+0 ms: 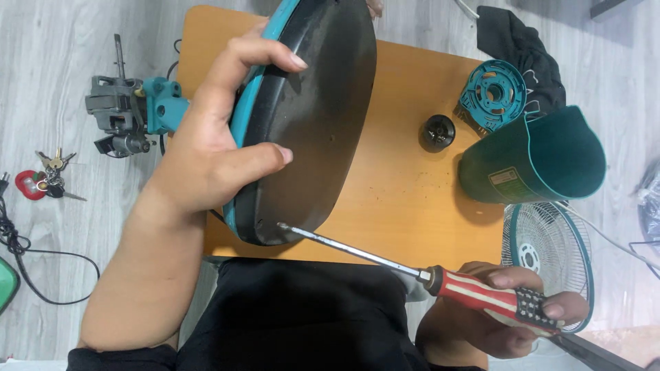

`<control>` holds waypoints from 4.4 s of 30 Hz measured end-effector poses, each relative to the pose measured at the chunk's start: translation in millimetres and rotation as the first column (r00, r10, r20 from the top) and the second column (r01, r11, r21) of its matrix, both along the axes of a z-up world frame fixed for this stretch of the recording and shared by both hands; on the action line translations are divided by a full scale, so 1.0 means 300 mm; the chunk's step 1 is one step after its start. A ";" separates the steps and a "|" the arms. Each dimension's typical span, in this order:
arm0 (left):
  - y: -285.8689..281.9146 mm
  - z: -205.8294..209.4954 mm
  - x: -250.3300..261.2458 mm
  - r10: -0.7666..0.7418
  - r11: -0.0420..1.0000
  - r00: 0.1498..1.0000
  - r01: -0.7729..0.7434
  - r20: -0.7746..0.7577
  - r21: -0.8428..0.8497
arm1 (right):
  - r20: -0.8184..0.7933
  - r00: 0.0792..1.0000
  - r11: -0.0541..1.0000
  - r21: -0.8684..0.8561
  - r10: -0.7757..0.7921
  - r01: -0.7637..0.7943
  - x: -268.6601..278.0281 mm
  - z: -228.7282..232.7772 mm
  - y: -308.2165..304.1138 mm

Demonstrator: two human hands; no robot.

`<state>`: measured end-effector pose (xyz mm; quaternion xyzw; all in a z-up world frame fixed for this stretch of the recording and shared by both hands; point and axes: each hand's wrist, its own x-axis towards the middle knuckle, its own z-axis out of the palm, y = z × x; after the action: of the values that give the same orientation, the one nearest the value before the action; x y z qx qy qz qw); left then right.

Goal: Disassembling and reassembling the base of an electric fan using a screwdriver

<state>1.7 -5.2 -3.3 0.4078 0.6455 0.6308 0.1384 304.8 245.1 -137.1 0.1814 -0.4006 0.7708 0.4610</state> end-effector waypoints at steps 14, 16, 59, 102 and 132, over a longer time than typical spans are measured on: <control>-0.057 -0.017 0.100 0.092 0.989 0.974 -0.115 -0.208 -0.098 | 0.219 0.882 0.887 0.313 -0.417 0.341 -0.058 0.058 -0.034; -0.067 -0.015 0.094 0.055 0.993 0.977 -0.076 -0.205 -0.094 | 0.215 0.913 0.921 0.262 -0.346 0.287 -0.050 0.044 -0.019; -0.023 -0.096 0.141 0.234 0.948 0.972 -0.223 -0.026 0.227 | 0.442 0.665 0.381 0.891 -0.603 -0.247 -0.048 0.549 0.011; -0.032 -0.246 0.209 0.348 0.885 0.933 -0.297 -0.087 0.358 | 0.325 0.843 0.349 0.920 -0.429 -0.177 -0.005 0.332 0.529; -0.023 -0.269 0.221 0.467 0.878 0.834 -0.398 -0.292 0.267 | 0.274 0.853 0.667 0.736 -0.445 0.112 -0.108 0.218 0.033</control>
<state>68.0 -12.1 -84.1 0.3670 0.6702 0.6235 -0.1654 272.4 255.0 -71.7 0.1008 -0.7754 0.4997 0.3726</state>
